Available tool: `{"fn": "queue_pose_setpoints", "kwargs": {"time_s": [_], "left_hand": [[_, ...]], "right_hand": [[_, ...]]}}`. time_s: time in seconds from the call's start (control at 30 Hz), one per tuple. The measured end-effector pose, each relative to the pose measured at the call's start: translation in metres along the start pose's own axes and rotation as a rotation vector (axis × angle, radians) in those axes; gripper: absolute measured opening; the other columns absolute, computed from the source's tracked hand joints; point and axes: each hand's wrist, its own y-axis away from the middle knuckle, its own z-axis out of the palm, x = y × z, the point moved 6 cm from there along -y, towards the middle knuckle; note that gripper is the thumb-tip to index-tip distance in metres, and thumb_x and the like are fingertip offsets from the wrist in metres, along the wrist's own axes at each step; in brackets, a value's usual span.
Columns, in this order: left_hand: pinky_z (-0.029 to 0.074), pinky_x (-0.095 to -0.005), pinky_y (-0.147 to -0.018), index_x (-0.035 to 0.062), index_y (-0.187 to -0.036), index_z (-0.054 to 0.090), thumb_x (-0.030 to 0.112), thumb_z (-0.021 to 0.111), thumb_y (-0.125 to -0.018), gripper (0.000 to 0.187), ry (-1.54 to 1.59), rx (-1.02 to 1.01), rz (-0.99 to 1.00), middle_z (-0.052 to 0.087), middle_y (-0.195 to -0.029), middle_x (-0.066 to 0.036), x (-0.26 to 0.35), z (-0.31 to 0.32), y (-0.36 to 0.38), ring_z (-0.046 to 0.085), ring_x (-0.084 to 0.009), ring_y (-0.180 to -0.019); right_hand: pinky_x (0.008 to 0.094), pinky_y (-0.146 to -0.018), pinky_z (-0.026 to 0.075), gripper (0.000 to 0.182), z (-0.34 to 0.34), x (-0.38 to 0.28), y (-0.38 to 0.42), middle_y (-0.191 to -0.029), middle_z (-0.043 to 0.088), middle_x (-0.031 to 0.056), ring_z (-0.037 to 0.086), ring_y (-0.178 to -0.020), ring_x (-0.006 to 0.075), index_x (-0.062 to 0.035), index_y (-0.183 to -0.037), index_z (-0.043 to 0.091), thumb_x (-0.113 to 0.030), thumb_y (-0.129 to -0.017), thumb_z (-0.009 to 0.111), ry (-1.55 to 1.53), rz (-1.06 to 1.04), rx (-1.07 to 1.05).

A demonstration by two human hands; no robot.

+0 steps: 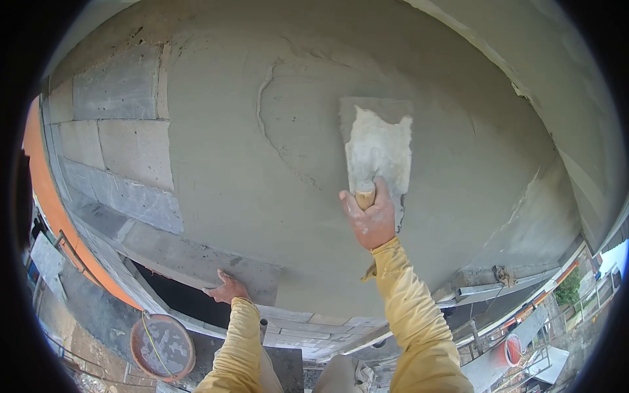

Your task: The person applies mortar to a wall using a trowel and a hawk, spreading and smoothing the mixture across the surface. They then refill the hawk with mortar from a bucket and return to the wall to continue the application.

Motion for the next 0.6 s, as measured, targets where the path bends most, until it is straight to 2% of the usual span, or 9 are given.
{"fn": "queue_pose_setpoints", "kwargs": {"time_s": [0.03, 0.07, 0.13, 0.17, 0.23, 0.4, 0.5, 0.6], "left_hand": [[0.047, -0.0482, -0.098, 0.0064, -0.151, 0.006, 0.032, 0.066, -0.090, 0.089, -0.028, 0.015, 0.011, 0.032, -0.135, -0.031, 0.000, -0.002, 0.000, 0.050, -0.0432, -0.114], [0.047, -0.0482, -0.098, 0.0064, -0.151, 0.006, 0.032, 0.066, -0.090, 0.089, -0.032, 0.012, 0.014, 0.032, -0.135, -0.031, -0.002, -0.003, -0.001, 0.050, -0.0432, -0.114], [0.049, -0.0477, -0.096, 0.0061, -0.151, 0.007, 0.031, 0.067, -0.090, 0.089, -0.053, 0.010, 0.008, 0.032, -0.135, -0.032, -0.005, -0.002, -0.003, 0.050, -0.0434, -0.114], [0.049, -0.0477, -0.096, 0.0061, -0.151, 0.007, 0.031, 0.067, -0.090, 0.089, -0.052, 0.014, 0.010, 0.032, -0.135, -0.032, -0.005, -0.003, -0.002, 0.050, -0.0434, -0.114], [0.049, -0.0483, -0.096, 0.0050, -0.151, 0.007, 0.031, 0.067, -0.090, 0.089, -0.005, 0.007, 0.012, 0.032, -0.135, -0.032, -0.002, -0.002, 0.000, 0.050, -0.0436, -0.114], [0.047, -0.0469, -0.099, 0.0015, -0.150, 0.006, 0.032, 0.068, -0.089, 0.092, -0.019, 0.007, 0.032, 0.030, -0.136, -0.035, -0.007, 0.000, -0.005, 0.048, -0.0440, -0.117], [0.046, -0.0472, -0.100, 0.0016, -0.150, 0.006, 0.034, 0.067, -0.089, 0.092, -0.049, 0.009, 0.043, 0.030, -0.136, -0.035, -0.006, 0.000, -0.003, 0.047, -0.0445, -0.118], [0.046, -0.0474, -0.100, 0.0017, -0.150, 0.006, 0.035, 0.067, -0.089, 0.092, -0.077, 0.009, 0.054, 0.030, -0.136, -0.036, -0.008, -0.003, -0.007, 0.047, -0.0451, -0.118]], "right_hand": [[0.0391, -0.061, 0.050, 0.024, 0.010, 0.006, 0.012, -0.072, 0.059, 0.0112, 0.061, -0.065, 0.0301, -0.0045, -0.099, 0.050, -0.016, -0.085, 0.066, -0.353, 0.299, -0.173], [0.0391, -0.061, 0.050, 0.024, 0.011, 0.002, 0.016, -0.072, 0.059, 0.0112, 0.061, -0.065, 0.0301, -0.0045, -0.099, 0.050, -0.016, -0.085, 0.066, -0.352, 0.304, -0.172], [0.0454, -0.065, 0.051, 0.026, 0.041, -0.023, 0.029, -0.080, 0.065, 0.0161, 0.065, -0.073, 0.0367, -0.0041, -0.103, 0.049, -0.020, -0.086, 0.063, -0.007, -0.058, -0.680], [0.0454, -0.065, 0.051, 0.026, 0.047, -0.025, 0.027, -0.080, 0.065, 0.0161, 0.065, -0.073, 0.0367, -0.0041, -0.103, 0.049, -0.020, -0.086, 0.063, -0.011, -0.060, -0.679], [0.0488, -0.069, 0.051, 0.031, 0.073, -0.034, 0.023, -0.085, 0.067, 0.0190, 0.066, -0.079, 0.0396, -0.0032, -0.107, 0.048, -0.022, -0.087, 0.062, 0.133, -0.209, -0.902], [0.0498, -0.073, 0.052, 0.034, 0.062, -0.077, -0.066, -0.085, 0.067, 0.0203, 0.066, -0.081, 0.0420, -0.0047, -0.111, 0.046, -0.023, -0.087, 0.063, 0.087, -0.161, -0.710], [0.0501, -0.079, 0.051, 0.035, 0.031, -0.101, -0.131, -0.091, 0.066, 0.0237, 0.064, -0.088, 0.0434, -0.0019, -0.111, 0.047, -0.022, -0.088, 0.062, 0.017, -0.074, -0.493], [0.0479, -0.081, 0.051, 0.040, 0.016, -0.087, -0.177, -0.096, 0.064, 0.0268, 0.062, -0.095, 0.0434, 0.0007, -0.114, 0.048, -0.024, -0.087, 0.062, -0.079, -0.012, -0.242]]}}
